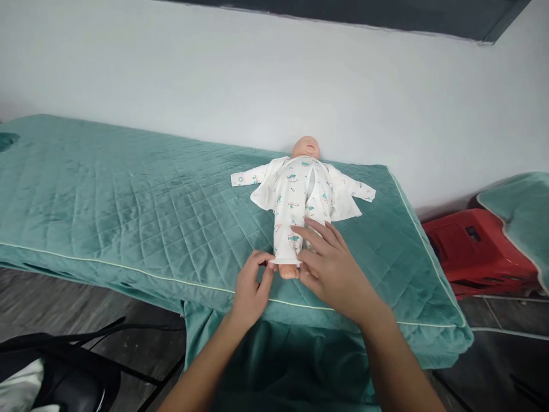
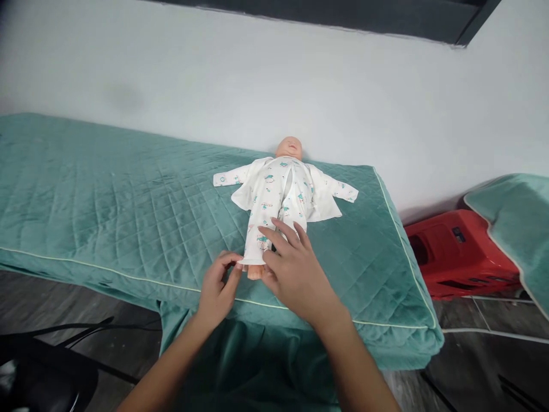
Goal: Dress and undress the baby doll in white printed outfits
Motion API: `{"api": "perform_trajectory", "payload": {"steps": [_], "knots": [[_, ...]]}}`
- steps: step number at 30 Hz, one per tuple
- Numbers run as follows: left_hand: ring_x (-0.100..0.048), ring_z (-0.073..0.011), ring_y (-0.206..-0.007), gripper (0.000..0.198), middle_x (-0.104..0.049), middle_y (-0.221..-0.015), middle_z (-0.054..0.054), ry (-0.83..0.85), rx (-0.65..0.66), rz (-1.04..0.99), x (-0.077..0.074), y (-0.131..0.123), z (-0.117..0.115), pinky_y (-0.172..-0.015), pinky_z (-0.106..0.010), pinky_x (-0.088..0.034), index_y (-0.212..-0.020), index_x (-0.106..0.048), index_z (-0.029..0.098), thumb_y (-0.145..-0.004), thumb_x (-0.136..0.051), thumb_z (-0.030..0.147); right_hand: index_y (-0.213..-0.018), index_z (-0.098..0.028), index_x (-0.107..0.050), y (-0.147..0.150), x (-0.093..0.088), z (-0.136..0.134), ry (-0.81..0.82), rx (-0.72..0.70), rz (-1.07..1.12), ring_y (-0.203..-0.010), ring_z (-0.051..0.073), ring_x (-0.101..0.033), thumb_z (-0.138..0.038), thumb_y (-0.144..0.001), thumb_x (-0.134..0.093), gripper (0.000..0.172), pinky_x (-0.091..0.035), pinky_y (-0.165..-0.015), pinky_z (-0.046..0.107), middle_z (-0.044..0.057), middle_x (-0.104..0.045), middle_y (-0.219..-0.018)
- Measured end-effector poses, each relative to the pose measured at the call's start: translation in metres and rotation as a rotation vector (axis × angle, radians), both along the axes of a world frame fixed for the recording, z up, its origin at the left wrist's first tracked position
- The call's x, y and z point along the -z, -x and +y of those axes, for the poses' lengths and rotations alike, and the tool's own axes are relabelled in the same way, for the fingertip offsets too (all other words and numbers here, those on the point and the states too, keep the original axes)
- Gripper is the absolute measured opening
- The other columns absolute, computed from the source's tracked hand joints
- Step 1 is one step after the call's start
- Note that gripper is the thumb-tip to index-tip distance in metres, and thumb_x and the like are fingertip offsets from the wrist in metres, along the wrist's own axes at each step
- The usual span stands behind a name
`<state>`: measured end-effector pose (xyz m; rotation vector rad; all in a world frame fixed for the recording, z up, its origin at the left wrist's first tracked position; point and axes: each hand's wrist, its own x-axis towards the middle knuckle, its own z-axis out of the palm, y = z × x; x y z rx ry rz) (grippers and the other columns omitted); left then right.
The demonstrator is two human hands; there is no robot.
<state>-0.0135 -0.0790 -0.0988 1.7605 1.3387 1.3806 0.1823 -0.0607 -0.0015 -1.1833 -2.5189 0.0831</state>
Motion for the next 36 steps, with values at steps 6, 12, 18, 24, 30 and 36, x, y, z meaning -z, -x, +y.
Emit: {"api": "perform_trajectory", "payload": {"steps": [6,12,18,24,30,36], "knots": [[-0.062,-0.0139,-0.085,0.014,-0.063,-0.094,-0.002,-0.032,0.028,0.161,0.023,0.003,-0.011,-0.076,-0.027,-0.05,-0.106,-0.057,0.021,-0.099,-0.047,0.015,-0.09,-0.02,-0.066,-0.002,0.037,-0.003,0.049,-0.016,0.025,-0.151,0.031,-0.032,-0.013,-0.092,-0.053,0.015,-0.03,-0.122,0.06,0.007,-0.052,-0.152],[-0.061,-0.0195,-0.1,0.019,-0.062,-0.105,-0.006,-0.158,-0.037,0.342,0.009,-0.001,-0.007,-0.087,-0.036,-0.052,-0.11,-0.057,0.021,-0.094,-0.051,0.013,-0.109,-0.024,-0.066,-0.029,0.047,-0.01,0.186,-0.001,0.268,-0.15,0.028,-0.033,-0.02,-0.099,-0.053,0.017,-0.038,-0.119,0.055,0.007,-0.053,-0.149],[-0.059,-0.0214,-0.102,0.019,-0.065,-0.107,-0.007,-0.251,0.079,0.414,-0.031,-0.025,0.004,-0.089,-0.039,-0.05,-0.113,-0.057,0.022,-0.096,-0.053,0.015,-0.122,-0.024,-0.055,-0.051,0.079,-0.019,0.186,0.276,0.539,-0.124,0.025,-0.056,-0.017,-0.094,-0.056,0.029,-0.051,-0.104,0.049,0.011,-0.059,-0.13],[-0.057,-0.0287,-0.102,0.018,-0.065,-0.104,-0.009,-0.108,0.124,0.895,-0.04,-0.055,0.022,-0.079,-0.042,-0.047,-0.106,-0.059,0.018,-0.089,-0.056,0.011,-0.108,-0.019,-0.057,-0.028,0.107,-0.014,0.102,0.504,0.389,-0.1,0.028,-0.057,-0.015,-0.09,-0.054,0.018,-0.051,-0.086,0.046,0.011,-0.063,-0.105],[-0.057,-0.0285,-0.094,0.011,-0.066,-0.093,-0.007,-0.11,0.089,0.933,-0.032,-0.062,0.029,-0.076,-0.043,-0.045,-0.095,-0.058,0.019,-0.09,-0.055,0.01,-0.097,-0.019,-0.06,-0.029,0.102,-0.007,0.126,0.43,0.509,-0.088,0.022,-0.057,-0.014,-0.094,-0.045,0.016,-0.048,-0.08,0.037,0.006,-0.063,-0.092],[-0.059,-0.0231,-0.093,0.015,-0.068,-0.092,-0.005,-0.183,0.124,0.644,-0.037,-0.055,0.021,-0.08,-0.039,-0.047,-0.101,-0.059,0.021,-0.094,-0.05,0.012,-0.096,-0.022,-0.059,-0.043,0.075,-0.023,0.134,0.286,0.624,-0.083,0.018,-0.059,-0.017,-0.097,-0.049,0.011,-0.049,-0.075,0.031,0.003,-0.062,-0.088]]}}
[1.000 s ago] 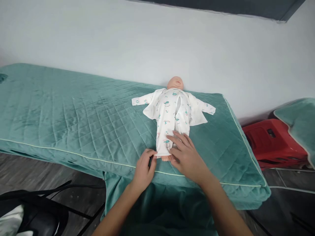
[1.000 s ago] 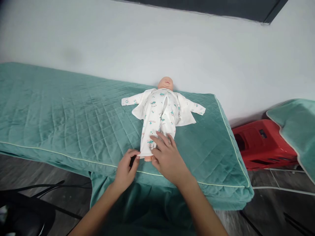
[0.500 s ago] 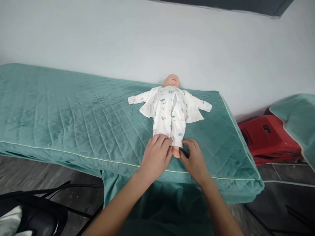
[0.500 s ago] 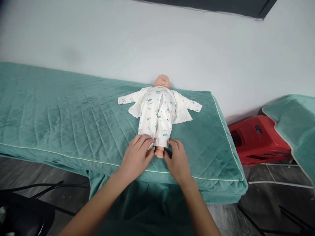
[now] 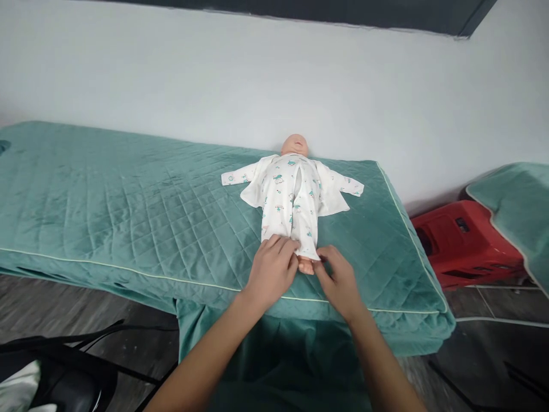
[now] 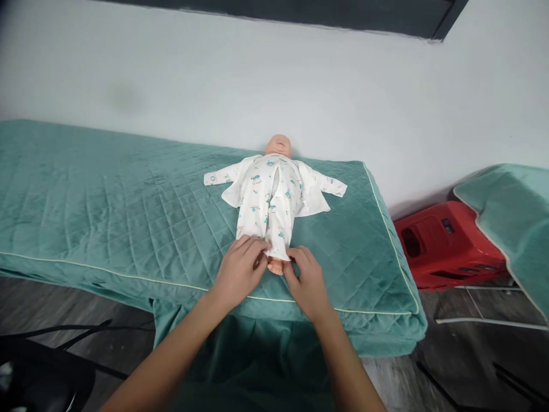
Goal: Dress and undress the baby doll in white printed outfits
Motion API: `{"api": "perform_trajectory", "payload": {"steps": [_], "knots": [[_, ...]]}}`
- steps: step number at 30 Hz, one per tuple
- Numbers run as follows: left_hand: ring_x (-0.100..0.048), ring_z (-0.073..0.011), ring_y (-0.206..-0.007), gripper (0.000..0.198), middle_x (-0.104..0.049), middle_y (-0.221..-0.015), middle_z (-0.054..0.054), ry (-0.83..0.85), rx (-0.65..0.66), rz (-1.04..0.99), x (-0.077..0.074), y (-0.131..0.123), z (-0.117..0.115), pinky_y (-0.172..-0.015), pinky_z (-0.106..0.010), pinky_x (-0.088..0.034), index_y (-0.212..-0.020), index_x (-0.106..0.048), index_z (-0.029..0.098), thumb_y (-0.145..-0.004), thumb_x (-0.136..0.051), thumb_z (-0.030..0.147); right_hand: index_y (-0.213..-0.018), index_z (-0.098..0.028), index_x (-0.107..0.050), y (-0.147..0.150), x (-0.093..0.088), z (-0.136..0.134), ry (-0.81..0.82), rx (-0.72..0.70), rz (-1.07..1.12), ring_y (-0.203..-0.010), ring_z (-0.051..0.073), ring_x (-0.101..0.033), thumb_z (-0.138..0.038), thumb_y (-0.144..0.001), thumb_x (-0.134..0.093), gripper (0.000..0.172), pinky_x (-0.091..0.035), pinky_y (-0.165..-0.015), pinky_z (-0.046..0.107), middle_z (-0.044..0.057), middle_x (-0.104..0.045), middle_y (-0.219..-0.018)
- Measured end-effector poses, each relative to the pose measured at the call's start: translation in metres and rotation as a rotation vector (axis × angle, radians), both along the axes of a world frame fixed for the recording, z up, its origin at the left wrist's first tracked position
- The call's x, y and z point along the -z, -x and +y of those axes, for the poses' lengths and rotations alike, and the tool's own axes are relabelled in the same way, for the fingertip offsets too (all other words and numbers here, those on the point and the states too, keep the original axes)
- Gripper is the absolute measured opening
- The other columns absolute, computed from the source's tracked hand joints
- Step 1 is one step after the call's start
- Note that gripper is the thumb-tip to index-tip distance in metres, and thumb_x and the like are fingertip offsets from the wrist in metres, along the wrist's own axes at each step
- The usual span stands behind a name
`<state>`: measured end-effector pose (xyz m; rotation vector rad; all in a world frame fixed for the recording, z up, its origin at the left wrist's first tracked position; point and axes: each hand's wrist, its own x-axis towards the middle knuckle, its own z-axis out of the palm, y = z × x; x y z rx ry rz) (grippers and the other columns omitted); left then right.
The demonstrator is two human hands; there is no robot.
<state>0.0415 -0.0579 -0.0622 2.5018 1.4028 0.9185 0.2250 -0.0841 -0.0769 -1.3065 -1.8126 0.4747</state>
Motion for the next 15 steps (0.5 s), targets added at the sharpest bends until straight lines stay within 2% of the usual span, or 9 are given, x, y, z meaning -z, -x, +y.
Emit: {"api": "perform_trajectory", "payload": {"steps": [4,8,11,15], "knots": [[-0.057,-0.0211,-0.087,0.015,-0.066,-0.088,-0.004,-0.072,0.068,-0.137,-0.003,0.005,-0.017,-0.078,-0.036,-0.047,-0.102,-0.058,0.02,-0.092,-0.051,0.01,-0.099,-0.023,-0.057,-0.007,-0.01,-0.013,-0.093,-0.033,-0.053,-0.085,0.019,-0.06,-0.016,-0.098,-0.051,0.009,-0.049,-0.074,0.032,0.004,-0.062,-0.09],[-0.056,-0.0215,-0.085,0.019,-0.068,-0.088,-0.004,-0.113,0.059,-0.052,0.01,0.01,-0.031,-0.074,-0.036,-0.044,-0.102,-0.059,0.019,-0.089,-0.053,0.007,-0.102,-0.023,-0.056,-0.007,0.004,-0.022,-0.049,-0.05,-0.15,-0.089,0.02,-0.061,-0.014,-0.097,-0.051,0.012,-0.051,-0.077,0.034,0.005,-0.064,-0.094],[-0.058,-0.0234,-0.092,0.021,-0.071,-0.095,-0.005,-0.13,0.027,0.011,0.019,0.014,-0.032,-0.076,-0.037,-0.044,-0.109,-0.06,0.018,-0.091,-0.054,0.01,-0.101,-0.023,-0.057,-0.004,0.014,-0.023,0.01,-0.047,-0.162,-0.09,0.021,-0.062,-0.016,-0.097,-0.052,0.009,-0.052,-0.078,0.035,0.005,-0.065,-0.095],[-0.059,-0.0245,-0.098,0.024,-0.071,-0.105,-0.008,-0.088,0.011,0.047,0.018,0.015,-0.025,-0.08,-0.038,-0.045,-0.118,-0.059,0.017,-0.095,-0.054,0.015,-0.102,-0.023,-0.057,0.001,0.014,-0.019,0.019,-0.032,-0.123,-0.093,0.021,-0.062,-0.02,-0.099,-0.052,0.006,-0.051,-0.08,0.036,0.006,-0.065,-0.098]]}}
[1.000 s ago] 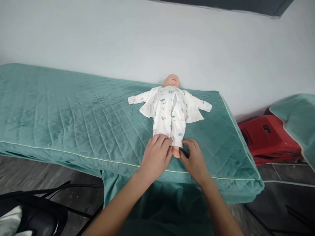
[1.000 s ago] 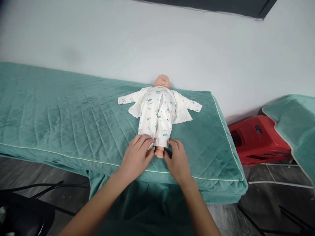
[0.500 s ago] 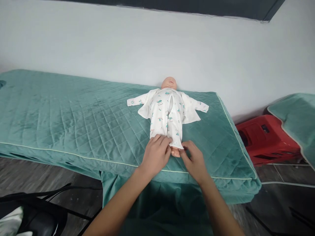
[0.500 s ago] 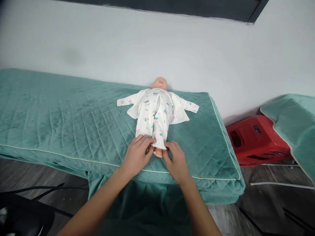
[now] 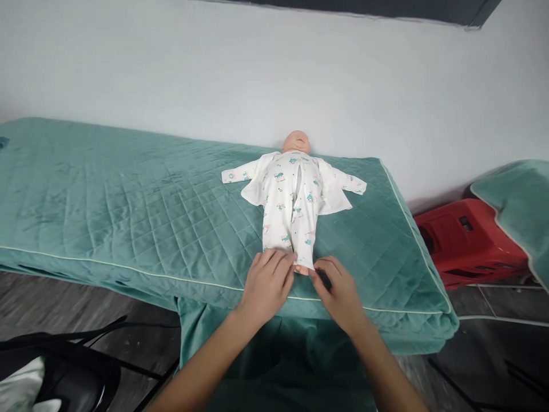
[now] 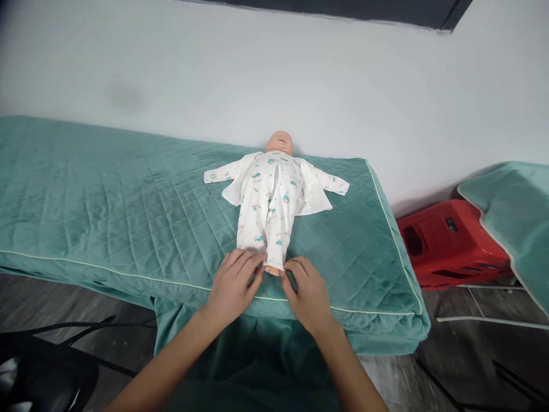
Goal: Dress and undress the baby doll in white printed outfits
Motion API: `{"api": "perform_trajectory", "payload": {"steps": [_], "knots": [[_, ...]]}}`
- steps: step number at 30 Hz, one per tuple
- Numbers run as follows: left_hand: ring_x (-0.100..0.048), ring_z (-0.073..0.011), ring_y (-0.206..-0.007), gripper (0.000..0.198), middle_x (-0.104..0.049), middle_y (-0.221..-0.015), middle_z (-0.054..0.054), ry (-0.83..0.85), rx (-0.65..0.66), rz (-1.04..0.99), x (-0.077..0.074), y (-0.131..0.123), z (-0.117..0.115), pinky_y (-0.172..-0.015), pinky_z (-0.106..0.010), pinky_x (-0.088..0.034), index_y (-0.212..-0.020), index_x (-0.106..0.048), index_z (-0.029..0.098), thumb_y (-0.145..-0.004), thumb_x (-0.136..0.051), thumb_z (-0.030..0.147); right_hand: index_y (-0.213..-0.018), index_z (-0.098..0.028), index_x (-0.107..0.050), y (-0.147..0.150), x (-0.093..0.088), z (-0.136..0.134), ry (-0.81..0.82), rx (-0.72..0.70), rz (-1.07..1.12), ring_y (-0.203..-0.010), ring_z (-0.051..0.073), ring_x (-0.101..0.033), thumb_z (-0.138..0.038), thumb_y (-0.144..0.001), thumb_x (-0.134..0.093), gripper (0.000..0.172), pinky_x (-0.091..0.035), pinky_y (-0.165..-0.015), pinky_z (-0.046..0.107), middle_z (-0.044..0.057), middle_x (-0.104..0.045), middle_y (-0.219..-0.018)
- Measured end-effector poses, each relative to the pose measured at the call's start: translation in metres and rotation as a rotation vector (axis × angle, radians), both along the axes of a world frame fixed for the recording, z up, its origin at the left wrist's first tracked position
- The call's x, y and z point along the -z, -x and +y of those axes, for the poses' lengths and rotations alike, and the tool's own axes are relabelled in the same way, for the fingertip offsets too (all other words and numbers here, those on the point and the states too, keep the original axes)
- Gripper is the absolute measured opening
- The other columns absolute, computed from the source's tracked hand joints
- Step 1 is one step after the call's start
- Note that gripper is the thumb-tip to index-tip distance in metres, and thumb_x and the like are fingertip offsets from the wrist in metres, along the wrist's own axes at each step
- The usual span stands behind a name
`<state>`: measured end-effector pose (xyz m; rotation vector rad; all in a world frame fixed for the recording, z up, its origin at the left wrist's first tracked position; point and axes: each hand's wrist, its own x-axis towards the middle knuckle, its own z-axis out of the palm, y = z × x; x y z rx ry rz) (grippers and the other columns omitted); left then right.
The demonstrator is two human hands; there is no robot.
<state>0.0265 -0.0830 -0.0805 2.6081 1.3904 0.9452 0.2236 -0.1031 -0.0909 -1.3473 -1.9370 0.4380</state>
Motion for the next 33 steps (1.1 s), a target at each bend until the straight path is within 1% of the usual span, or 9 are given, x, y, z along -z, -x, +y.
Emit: {"api": "perform_trajectory", "payload": {"steps": [4,8,13,17,20,22,24,28,33], "knots": [[-0.058,-0.0228,-0.094,0.013,-0.07,-0.097,-0.006,0.026,0.012,-0.037,-0.004,-0.003,0.003,-0.079,-0.037,-0.045,-0.104,-0.062,0.018,-0.095,-0.054,0.016,-0.102,-0.023,-0.057,0.005,-0.004,0.003,-0.019,-0.012,0.022,-0.092,0.02,-0.061,-0.019,-0.099,-0.054,0.006,-0.051,-0.08,0.034,0.006,-0.063,-0.097],[-0.057,-0.0219,-0.092,0.011,-0.068,-0.094,-0.006,-0.003,0.018,-0.127,0.001,0.0,-0.001,-0.08,-0.037,-0.046,-0.1,-0.062,0.018,-0.092,-0.056,0.014,-0.104,-0.023,-0.057,0.003,-0.003,0.0,-0.06,-0.057,-0.029,-0.093,0.019,-0.061,-0.014,-0.098,-0.053,0.011,-0.051,-0.08,0.033,0.005,-0.064,-0.098],[-0.059,-0.022,-0.098,0.015,-0.067,-0.102,-0.007,-0.013,0.031,-0.212,0.01,0.021,0.002,-0.085,-0.038,-0.048,-0.108,-0.061,0.018,-0.094,-0.057,0.015,-0.105,-0.023,-0.059,-0.013,-0.005,0.003,0.02,-0.134,-0.051,-0.092,0.019,-0.062,-0.019,-0.098,-0.057,0.008,-0.052,-0.079,0.033,0.006,-0.064,-0.1],[-0.058,-0.023,-0.105,0.03,-0.063,-0.113,-0.009,0.111,0.094,-0.186,0.007,0.038,0.011,-0.088,-0.038,-0.05,-0.121,-0.059,0.021,-0.093,-0.065,0.03,-0.101,-0.024,-0.058,-0.02,-0.016,0.013,0.018,-0.095,0.065,-0.09,0.018,-0.063,-0.02,-0.098,-0.059,0.005,-0.053,-0.079,0.032,0.004,-0.064,-0.098],[-0.058,-0.0204,-0.104,0.019,-0.061,-0.112,-0.007,0.285,0.155,-0.187,0.003,0.039,0.012,-0.091,-0.036,-0.05,-0.113,-0.063,0.022,-0.096,-0.062,0.03,-0.112,-0.024,-0.058,-0.011,-0.019,0.016,-0.057,-0.113,0.03,-0.102,0.021,-0.063,-0.022,-0.095,-0.065,0.019,-0.054,-0.087,0.035,0.007,-0.064,-0.108],[-0.059,-0.0181,-0.103,0.009,-0.061,-0.107,-0.006,0.35,0.145,-0.27,0.004,0.037,0.011,-0.091,-0.033,-0.049,-0.103,-0.064,0.021,-0.097,-0.059,0.026,-0.122,-0.024,-0.056,0.001,-0.017,0.015,-0.111,-0.142,-0.049,-0.11,0.024,-0.061,-0.024,-0.093,-0.067,0.031,-0.053,-0.093,0.04,0.01,-0.063,-0.116],[-0.06,-0.016,-0.1,0.005,-0.061,-0.102,-0.004,0.372,0.128,-0.381,0.006,0.035,0.01,-0.088,-0.029,-0.05,-0.096,-0.064,0.021,-0.096,-0.062,0.025,-0.128,-0.023,-0.054,0.013,-0.014,0.014,-0.15,-0.155,-0.141,-0.115,0.026,-0.058,-0.024,-0.094,-0.066,0.035,-0.051,-0.097,0.044,0.012,-0.062,-0.122],[-0.063,-0.0124,-0.09,0.006,-0.062,-0.093,-0.001,0.349,0.1,-0.537,0.012,0.032,0.007,-0.082,-0.025,-0.05,-0.086,-0.066,0.02,-0.091,-0.068,0.021,-0.127,-0.022,-0.059,0.032,-0.014,0.015,-0.191,-0.105,-0.285,-0.131,0.031,-0.049,-0.017,-0.095,-0.06,0.032,-0.046,-0.106,0.051,0.014,-0.056,-0.138],[-0.064,-0.0112,-0.088,0.007,-0.065,-0.093,0.0,0.34,0.07,-0.578,0.011,0.034,0.004,-0.081,-0.024,-0.05,-0.084,-0.068,0.021,-0.09,-0.069,0.018,-0.11,-0.021,-0.066,0.048,-0.019,0.024,-0.164,-0.039,-0.405,-0.142,0.035,-0.039,-0.017,-0.094,-0.058,0.018,-0.033,-0.117,0.061,0.012,-0.051,-0.149]]}}
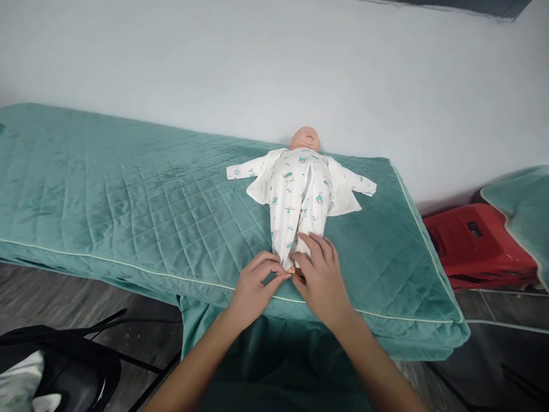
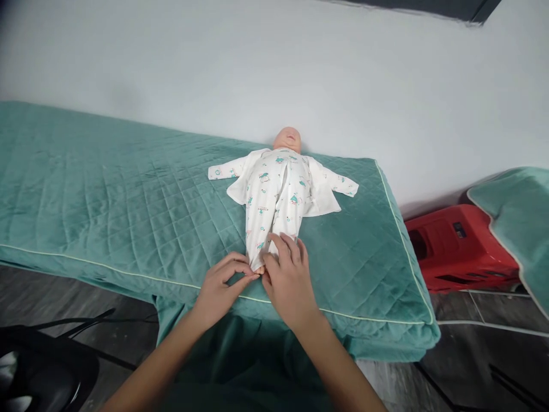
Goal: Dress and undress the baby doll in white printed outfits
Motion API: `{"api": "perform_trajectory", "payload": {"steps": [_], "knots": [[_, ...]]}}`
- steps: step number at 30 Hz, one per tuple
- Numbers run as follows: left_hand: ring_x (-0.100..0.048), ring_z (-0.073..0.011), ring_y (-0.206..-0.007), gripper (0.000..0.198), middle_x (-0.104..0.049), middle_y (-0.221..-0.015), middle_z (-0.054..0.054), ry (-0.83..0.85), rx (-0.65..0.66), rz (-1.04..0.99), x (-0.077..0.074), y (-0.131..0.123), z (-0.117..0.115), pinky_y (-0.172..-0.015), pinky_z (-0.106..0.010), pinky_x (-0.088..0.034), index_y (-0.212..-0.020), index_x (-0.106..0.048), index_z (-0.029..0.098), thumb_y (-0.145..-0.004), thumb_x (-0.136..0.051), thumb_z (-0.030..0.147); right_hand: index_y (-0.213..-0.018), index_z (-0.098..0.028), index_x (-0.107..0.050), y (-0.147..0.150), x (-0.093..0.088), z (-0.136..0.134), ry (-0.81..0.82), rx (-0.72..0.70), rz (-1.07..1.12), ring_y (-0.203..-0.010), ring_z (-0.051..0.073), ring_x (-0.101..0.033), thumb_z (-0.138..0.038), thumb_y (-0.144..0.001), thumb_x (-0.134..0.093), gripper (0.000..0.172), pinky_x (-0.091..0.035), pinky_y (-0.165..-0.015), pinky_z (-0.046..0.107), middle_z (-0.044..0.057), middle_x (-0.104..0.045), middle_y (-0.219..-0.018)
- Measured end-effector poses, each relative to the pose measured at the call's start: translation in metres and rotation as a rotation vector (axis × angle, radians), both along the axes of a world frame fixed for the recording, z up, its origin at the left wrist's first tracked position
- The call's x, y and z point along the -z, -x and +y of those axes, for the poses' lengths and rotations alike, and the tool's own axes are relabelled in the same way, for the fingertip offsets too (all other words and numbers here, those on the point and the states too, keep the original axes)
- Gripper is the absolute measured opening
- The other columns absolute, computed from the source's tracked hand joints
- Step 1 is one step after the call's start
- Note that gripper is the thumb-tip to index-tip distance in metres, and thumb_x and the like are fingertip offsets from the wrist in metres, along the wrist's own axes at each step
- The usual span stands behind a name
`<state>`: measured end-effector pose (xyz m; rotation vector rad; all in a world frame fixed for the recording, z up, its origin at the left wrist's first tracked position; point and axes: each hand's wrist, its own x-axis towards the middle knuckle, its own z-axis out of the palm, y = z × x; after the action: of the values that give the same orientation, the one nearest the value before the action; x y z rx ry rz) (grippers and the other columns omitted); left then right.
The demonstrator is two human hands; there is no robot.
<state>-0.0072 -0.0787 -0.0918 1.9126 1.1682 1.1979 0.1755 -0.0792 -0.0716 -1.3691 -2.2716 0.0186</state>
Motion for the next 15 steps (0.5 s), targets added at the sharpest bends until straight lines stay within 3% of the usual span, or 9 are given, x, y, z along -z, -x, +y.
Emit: {"api": "perform_trajectory", "payload": {"steps": [4,10,15], "knots": [[-0.065,-0.0105,-0.088,0.007,-0.065,-0.093,0.0,-0.029,-0.005,-0.009,-0.002,0.002,-0.001,-0.081,-0.023,-0.051,-0.086,-0.069,0.021,-0.09,-0.069,0.016,-0.104,-0.019,-0.066,0.007,0.003,0.005,0.02,0.01,-0.021,-0.142,0.035,-0.04,-0.024,-0.096,-0.057,0.013,-0.031,-0.117,0.063,0.013,-0.053,-0.148],[-0.064,-0.0112,-0.086,0.009,-0.066,-0.09,0.0,-0.115,-0.033,0.003,-0.001,0.006,-0.004,-0.078,-0.023,-0.052,-0.094,-0.067,0.021,-0.089,-0.069,0.015,-0.094,-0.021,-0.064,-0.004,-0.012,0.0,-0.002,-0.042,0.119,-0.141,0.032,-0.041,-0.011,-0.089,-0.057,0.013,-0.032,-0.118,0.06,0.009,-0.059,-0.14],[-0.065,-0.0119,-0.085,0.015,-0.066,-0.092,-0.001,-0.172,-0.076,-0.018,0.012,0.008,-0.009,-0.077,-0.024,-0.052,-0.102,-0.067,0.021,-0.09,-0.067,0.012,-0.095,-0.021,-0.064,-0.008,-0.021,-0.008,-0.044,-0.072,0.091,-0.141,0.031,-0.041,-0.013,-0.09,-0.058,0.012,-0.028,-0.121,0.059,0.008,-0.059,-0.141]]}}
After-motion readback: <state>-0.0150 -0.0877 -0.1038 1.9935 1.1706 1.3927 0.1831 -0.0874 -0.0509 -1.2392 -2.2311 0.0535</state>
